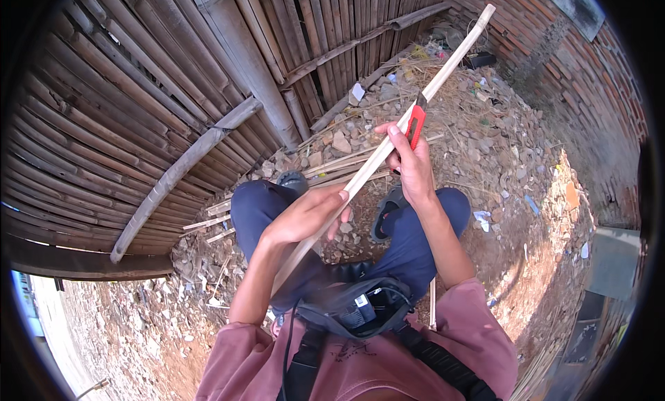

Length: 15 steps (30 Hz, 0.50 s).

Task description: The person uses a red utility knife to shave and smooth the end of a long, thin bamboo stick while sitting on the ground outdoors.

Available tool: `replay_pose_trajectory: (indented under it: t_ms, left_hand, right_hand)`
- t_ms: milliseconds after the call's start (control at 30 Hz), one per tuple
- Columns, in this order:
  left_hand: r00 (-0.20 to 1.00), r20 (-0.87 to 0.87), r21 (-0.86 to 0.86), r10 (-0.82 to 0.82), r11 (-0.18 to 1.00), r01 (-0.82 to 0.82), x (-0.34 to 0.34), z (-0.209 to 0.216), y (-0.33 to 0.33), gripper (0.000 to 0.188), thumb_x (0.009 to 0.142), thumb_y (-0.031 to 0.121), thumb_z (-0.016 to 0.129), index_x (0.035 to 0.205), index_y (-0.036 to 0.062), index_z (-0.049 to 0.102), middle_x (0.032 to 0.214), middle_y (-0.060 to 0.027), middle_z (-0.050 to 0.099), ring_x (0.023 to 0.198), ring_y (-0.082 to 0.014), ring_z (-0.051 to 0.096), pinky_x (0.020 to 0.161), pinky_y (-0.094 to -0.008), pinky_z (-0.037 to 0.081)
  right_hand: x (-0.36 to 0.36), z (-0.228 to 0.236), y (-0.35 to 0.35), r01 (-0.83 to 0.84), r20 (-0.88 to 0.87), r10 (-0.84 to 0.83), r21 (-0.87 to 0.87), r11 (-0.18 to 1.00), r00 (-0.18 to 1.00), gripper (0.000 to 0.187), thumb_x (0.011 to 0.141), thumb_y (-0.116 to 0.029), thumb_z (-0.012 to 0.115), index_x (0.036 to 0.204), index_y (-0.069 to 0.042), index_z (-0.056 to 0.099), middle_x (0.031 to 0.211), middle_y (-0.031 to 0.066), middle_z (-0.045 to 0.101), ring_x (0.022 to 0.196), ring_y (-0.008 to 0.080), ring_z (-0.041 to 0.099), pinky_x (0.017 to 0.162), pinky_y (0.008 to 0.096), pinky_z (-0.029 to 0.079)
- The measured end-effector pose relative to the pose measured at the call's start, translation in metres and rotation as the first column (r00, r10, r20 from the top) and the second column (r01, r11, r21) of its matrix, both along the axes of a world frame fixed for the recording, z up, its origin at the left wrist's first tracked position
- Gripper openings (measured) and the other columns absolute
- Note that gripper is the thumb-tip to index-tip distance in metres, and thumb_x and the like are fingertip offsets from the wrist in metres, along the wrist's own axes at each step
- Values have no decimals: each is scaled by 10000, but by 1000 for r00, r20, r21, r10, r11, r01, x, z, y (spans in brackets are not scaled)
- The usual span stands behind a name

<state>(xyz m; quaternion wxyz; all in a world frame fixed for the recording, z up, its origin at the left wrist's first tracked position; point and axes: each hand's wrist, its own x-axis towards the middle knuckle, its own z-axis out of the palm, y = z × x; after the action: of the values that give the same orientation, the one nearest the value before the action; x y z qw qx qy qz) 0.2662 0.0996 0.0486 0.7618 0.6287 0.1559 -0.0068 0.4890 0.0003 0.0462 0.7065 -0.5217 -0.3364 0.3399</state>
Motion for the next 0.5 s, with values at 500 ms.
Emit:
replay_pose_trajectory:
  t_ms: [500]
  left_hand:
    - [882, 52, 97, 469, 877, -471, -22, 10, -6, 247, 1133, 277, 554, 1106, 37, 600, 704, 64, 407, 572, -42, 356, 521, -235, 312]
  right_hand:
    - [80, 37, 64, 207, 549, -192, 36, 978, 814, 610, 1104, -494, 471, 1464, -20, 604, 722, -15, 487, 641, 87, 467, 569, 291, 338]
